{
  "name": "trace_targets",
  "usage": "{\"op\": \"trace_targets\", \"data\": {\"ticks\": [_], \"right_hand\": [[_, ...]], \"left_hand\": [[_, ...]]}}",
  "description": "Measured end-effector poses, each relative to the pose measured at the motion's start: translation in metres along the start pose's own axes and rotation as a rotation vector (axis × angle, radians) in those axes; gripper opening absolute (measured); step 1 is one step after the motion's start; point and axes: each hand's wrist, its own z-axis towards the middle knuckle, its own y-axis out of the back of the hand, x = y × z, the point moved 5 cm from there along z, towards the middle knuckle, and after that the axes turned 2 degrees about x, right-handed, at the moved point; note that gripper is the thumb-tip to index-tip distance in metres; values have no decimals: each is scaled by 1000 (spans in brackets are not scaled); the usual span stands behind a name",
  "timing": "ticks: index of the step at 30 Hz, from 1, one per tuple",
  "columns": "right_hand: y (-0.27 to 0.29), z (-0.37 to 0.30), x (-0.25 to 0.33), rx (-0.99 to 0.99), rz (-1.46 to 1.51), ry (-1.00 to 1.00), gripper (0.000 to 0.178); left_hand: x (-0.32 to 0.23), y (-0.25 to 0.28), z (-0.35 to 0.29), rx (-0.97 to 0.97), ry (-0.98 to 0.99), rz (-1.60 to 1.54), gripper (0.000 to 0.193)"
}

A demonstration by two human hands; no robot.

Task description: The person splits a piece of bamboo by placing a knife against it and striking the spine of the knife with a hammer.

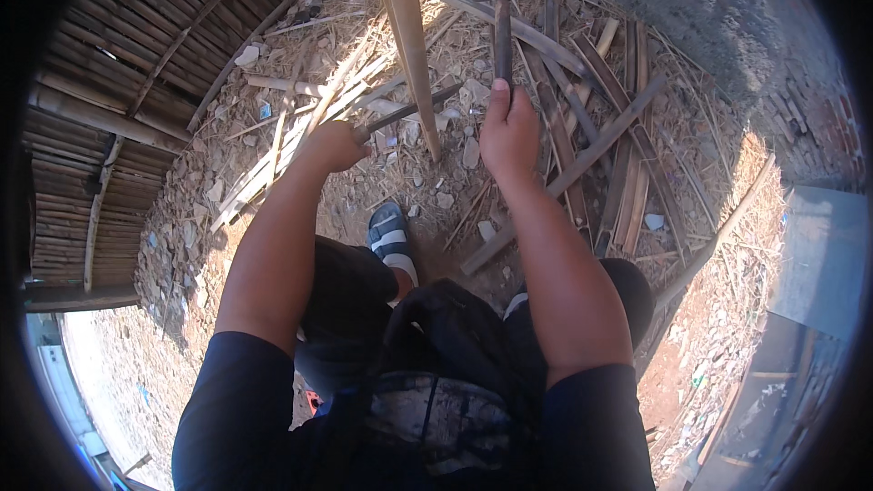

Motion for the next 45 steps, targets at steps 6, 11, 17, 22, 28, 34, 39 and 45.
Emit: {"op": "trace_targets", "data": {"ticks": [6, 11, 17, 22, 28, 34, 39, 45], "right_hand": [[-40, -36, -76, 224, -305, -37, 44], [-43, -21, -76, 371, -315, -97, 49], [-18, -3, -18, 29, 87, -16, 51], [-32, -29, -57, 123, -196, -16, 52], [-41, -9, -85, 327, -233, -128, 56], [-10, 1, -25, -5, 166, -117, 53], [-48, -38, -87, 232, -297, -89, 52], [-35, -6, -71, 259, -204, -125, 54]], "left_hand": [[-10, 6, 0, 46, -21, 64, 41], [-3, 7, -3, 36, 47, -86, 52], [4, -10, 8, -29, -46, 47, 41], [-8, 11, -5, 20, 48, -61, 51], [-2, -1, 2, -19, 39, -54, 51], [-17, 13, -15, 43, 68, -47, 41], [-15, 3, -4, 13, -6, -1, 44], [-9, -3, -3, -29, 26, -15, 48]]}}
